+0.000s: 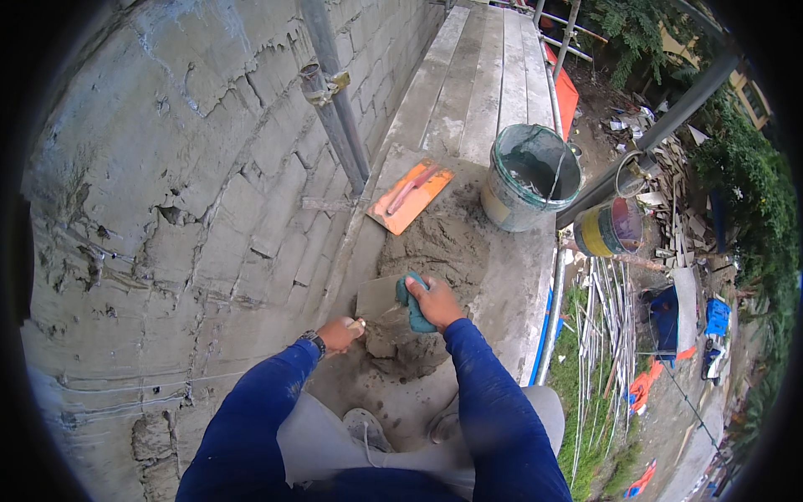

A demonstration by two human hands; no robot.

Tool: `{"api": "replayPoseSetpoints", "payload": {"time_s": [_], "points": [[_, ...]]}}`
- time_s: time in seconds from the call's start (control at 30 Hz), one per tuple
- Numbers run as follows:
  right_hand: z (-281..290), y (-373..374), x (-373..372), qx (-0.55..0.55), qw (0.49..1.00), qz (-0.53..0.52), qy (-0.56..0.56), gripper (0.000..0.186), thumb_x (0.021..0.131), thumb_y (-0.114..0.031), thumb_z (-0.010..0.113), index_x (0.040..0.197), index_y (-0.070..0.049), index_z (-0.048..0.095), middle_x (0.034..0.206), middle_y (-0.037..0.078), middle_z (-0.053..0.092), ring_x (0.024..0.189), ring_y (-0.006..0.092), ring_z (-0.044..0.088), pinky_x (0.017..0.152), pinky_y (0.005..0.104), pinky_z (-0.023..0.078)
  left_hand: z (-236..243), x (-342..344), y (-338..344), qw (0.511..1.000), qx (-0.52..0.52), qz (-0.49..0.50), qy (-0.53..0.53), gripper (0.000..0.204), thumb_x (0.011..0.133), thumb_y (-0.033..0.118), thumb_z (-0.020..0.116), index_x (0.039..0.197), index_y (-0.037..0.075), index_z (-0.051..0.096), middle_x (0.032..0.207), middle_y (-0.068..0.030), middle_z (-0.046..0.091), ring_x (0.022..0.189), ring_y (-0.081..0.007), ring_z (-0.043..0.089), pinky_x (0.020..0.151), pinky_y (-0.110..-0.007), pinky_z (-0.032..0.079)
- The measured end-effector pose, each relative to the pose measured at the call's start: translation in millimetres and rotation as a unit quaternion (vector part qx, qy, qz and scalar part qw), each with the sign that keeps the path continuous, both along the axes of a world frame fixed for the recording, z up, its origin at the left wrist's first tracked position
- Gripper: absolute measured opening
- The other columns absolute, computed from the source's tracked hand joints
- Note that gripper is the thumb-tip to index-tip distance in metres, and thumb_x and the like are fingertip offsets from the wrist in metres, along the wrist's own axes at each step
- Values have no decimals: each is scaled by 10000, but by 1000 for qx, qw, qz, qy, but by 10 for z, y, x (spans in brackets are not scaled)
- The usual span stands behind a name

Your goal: The person scoops wet cement from a bucket onto a wooden plank, mixes it with a trowel, and applies it to a stone wall using a trowel and a float. The person repeatedly smooths the applied cement on the wall surface.

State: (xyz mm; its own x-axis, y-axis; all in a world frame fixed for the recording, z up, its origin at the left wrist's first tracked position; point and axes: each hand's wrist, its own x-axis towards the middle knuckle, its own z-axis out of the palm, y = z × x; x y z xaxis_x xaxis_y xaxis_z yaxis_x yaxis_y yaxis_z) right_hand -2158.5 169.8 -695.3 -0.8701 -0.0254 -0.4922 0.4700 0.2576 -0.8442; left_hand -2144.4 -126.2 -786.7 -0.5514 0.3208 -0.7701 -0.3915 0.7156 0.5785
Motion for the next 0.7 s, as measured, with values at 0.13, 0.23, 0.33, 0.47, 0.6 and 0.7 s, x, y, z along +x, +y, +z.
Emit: {"api": "replayPoseSetpoints", "payload": {"time_s": [0.13, 0.23, 0.33, 0.47, 0.6, 0.7], "points": [[-12, -36, -103, -8, 998, -41, 37, 590, 956, -459, 608, 1198, 79, 630, 1074, 202, 693, 954, 249, 664, 858, 371, 497, 465, 25, -773, 999, -9, 39, 31, 325, 991, 339, 542, 998, 16, 579, 653, -53, 571, 484, -134, 529, 465, -327, 440], [-51, 36, -187, -31, 999, -17, 8, 617, 953, -467, 607, 1236, 81, 610, 1118, 224, 678, 1003, 285, 659, 889, 380, 490, 429, 204, -858, 998, -4, 60, -1, 317, 992, 340, 547, 1007, 23, 556, 678, -68, 574, 515, -147, 553, 469, -333, 449], [-243, 49, -186, 15, 999, -16, 40, 643, 950, -481, 602, 1257, 84, 599, 1150, 246, 665, 1052, 321, 648, 923, 390, 479, -73, 299, -222, 996, 20, 81, -29, 294, 983, 319, 571, 1006, 27, 540, 706, -79, 570, 540, -166, 574, 480, -348, 471], [45, 68, -123, 18, 999, 23, 22, 647, 949, -491, 597, 1248, 83, 605, 1144, 253, 666, 1070, 334, 643, 941, 394, 472, -383, -107, 520, 977, 36, 184, -105, 267, 965, 285, 596, 1004, 26, 540, 723, -78, 562, 544, -177, 577, 498, -376, 500], [-39, 320, 36, 26, 999, -3, 25, 601, 950, -465, 606, 1201, 80, 624, 1077, 221, 688, 991, 281, 656, 891, 376, 486, -376, -204, 630, 999, 38, 27, -2, 325, 922, 272, 631, 1019, -28, 549, 803, -166, 643, 649, -254, 672, 557, -419, 539], [26, 301, 36, 3, 998, -33, 48, 556, 949, -438, 615, 1137, 84, 643, 1009, 191, 697, 907, 239, 651, 847, 370, 495, -112, -150, 576, 961, -91, -220, 138, 345, 885, 231, 643, 1046, -57, 545, 896, -252, 685, 786, -342, 717, 656, -460, 566]]}}
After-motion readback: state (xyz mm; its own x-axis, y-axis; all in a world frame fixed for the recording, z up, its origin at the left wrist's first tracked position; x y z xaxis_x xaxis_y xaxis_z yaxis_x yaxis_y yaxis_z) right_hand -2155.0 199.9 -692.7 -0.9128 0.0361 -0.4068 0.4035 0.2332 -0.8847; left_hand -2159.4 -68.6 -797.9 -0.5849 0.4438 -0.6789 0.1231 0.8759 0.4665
